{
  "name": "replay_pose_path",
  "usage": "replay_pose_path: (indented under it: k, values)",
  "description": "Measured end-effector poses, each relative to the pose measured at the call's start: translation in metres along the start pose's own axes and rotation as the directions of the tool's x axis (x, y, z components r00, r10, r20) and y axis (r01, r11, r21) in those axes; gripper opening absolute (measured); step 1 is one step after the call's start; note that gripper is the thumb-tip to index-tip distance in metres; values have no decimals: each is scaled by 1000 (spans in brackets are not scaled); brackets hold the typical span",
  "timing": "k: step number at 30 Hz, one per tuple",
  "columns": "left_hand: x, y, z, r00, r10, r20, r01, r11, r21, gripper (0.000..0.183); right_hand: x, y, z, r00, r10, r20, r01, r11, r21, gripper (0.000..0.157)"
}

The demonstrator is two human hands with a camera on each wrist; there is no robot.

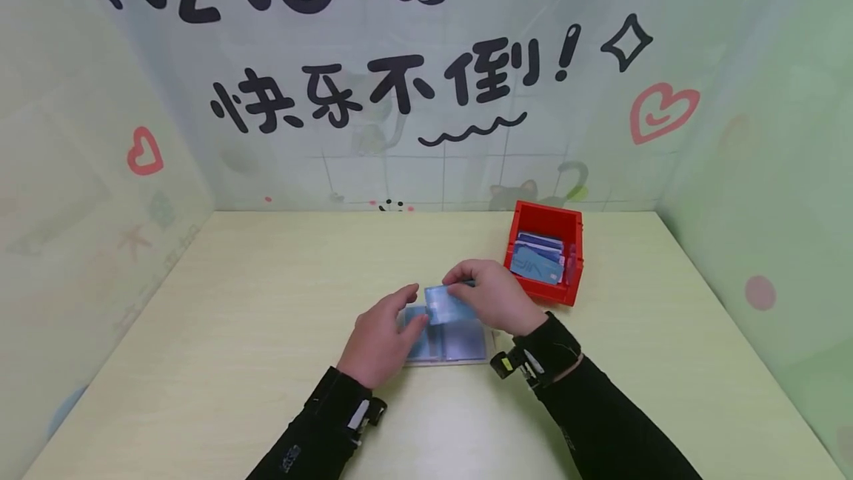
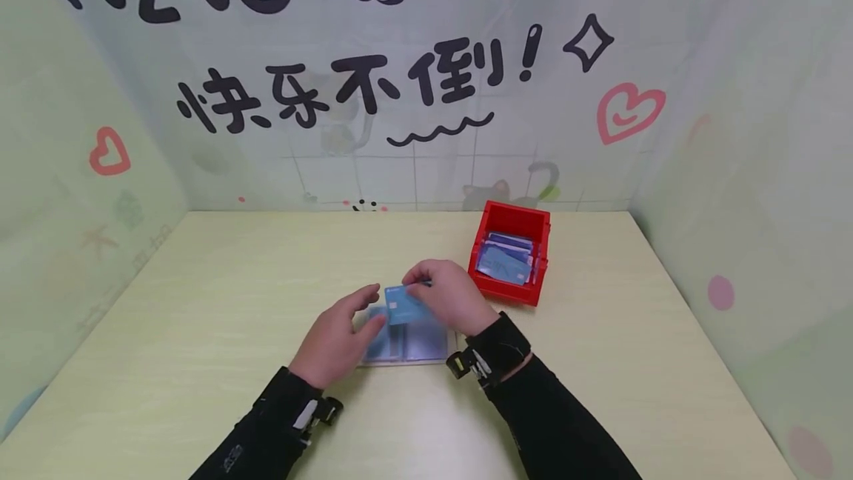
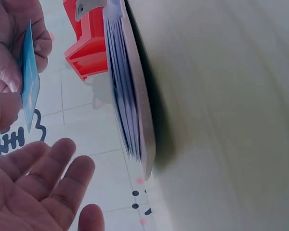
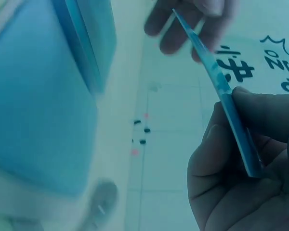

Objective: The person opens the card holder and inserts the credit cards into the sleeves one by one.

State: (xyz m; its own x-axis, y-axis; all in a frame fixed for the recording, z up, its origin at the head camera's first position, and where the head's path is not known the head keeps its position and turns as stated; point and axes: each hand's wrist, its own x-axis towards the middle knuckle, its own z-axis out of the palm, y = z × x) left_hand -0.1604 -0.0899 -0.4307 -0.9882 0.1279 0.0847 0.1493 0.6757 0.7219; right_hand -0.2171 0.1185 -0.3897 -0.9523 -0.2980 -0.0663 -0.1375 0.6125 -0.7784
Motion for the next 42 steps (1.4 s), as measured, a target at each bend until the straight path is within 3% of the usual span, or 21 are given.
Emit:
replay_pose_path:
  k: [7,12,18,24,31,36,42]
  values:
    - [-1,2,1,996,82,-33,-81,997,14,47,-2,-2,19,1000,-13,27,11,999,48,11]
    - [-1,2,1,993,105,-56,-102,994,50,35,-4,-2,25,999,-23,23,21,997,68,11]
    - [1,1,-1,998,58,-32,-58,998,-14,23,-5,0,27,1000,-2,-3,2,993,121,27]
    - [1,0,-2,999,9,-38,-13,994,-110,14,-3,8,27,999,20,-36,-11,969,249,37]
    - [2,0,-3,994,-43,-100,24,983,-182,13,-4,16,25,998,56,4,-54,942,330,36]
    - [3,1,-2,993,-71,-90,48,971,-234,14,-5,17,27,995,79,64,-97,926,364,34]
    - [4,1,-1,995,-74,-65,61,980,-191,18,-5,19,27,995,96,30,-101,921,377,29]
